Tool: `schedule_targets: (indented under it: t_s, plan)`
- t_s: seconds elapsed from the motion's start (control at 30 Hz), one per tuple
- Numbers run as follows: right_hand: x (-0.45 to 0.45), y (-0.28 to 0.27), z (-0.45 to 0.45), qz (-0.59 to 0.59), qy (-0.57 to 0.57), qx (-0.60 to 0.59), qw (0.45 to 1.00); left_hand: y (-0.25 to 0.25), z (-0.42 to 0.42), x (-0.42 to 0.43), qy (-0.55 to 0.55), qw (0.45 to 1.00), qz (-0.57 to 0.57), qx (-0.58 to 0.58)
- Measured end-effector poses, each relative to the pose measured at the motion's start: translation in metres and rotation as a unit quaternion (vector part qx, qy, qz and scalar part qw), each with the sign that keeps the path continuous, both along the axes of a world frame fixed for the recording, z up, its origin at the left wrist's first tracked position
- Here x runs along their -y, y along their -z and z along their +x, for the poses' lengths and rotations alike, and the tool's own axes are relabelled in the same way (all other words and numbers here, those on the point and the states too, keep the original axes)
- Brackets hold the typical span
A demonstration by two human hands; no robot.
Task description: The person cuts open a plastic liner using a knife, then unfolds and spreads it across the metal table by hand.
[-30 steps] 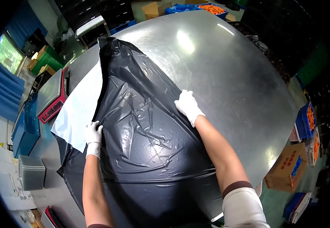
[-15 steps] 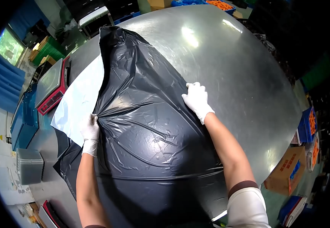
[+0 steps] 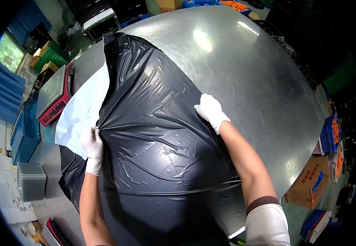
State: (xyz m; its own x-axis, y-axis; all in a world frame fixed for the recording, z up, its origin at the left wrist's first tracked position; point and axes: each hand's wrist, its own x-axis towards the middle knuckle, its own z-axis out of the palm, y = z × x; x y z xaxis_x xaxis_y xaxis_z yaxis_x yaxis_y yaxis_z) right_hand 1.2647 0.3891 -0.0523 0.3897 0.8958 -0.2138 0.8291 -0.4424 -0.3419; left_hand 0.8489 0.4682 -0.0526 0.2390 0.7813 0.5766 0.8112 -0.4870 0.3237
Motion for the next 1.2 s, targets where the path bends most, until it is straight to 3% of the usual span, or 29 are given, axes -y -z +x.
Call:
schedule_targets:
  t_s: [0.2,0.4,0.5,0.57,0.63,0.77,0.8,0.87,1.07,1.2]
  plan:
    - [-0.003,0.015,-0.004,0.121,0.031,0.089,0.988,-0.014,0.000,0.009,0.030,0.998,0.047,-0.030]
    - [-0.018,0.002,-0.014,0.006,-0.008,0.148,0.989,-0.038,-0.002,0.034,0.040,0.995,0.075,-0.059]
    - [-0.014,-0.002,-0.014,-0.009,0.010,0.121,0.993,-0.051,-0.009,0.051,0.030,0.995,0.092,-0.003]
    - [-0.008,0.003,-0.012,0.030,0.006,0.019,0.999,-0.060,-0.016,0.062,0.019,0.993,0.115,-0.001]
    - [0.001,-0.010,-0.014,0.011,-0.019,0.009,1.000,-0.063,-0.021,0.069,-0.011,0.997,0.060,0.038]
    - [0.008,-0.019,-0.018,0.021,-0.022,0.008,1.000,-0.076,-0.023,0.074,0.000,0.997,0.065,0.052]
    - [0.014,-0.041,-0.020,0.049,-0.061,-0.105,0.991,-0.078,-0.024,0.074,-0.005,0.997,0.050,0.058]
    - [0.022,-0.067,-0.022,0.076,-0.100,-0.215,0.968,-0.077,-0.025,0.072,-0.005,0.996,0.049,0.071]
    - [0.047,-0.092,-0.017,-0.048,-0.089,-0.185,0.977,-0.084,-0.023,0.075,-0.007,0.996,0.043,0.082]
    - [0.080,-0.051,0.008,-0.014,-0.012,-0.170,0.985,-0.083,-0.034,0.075,-0.020,0.994,0.048,0.093]
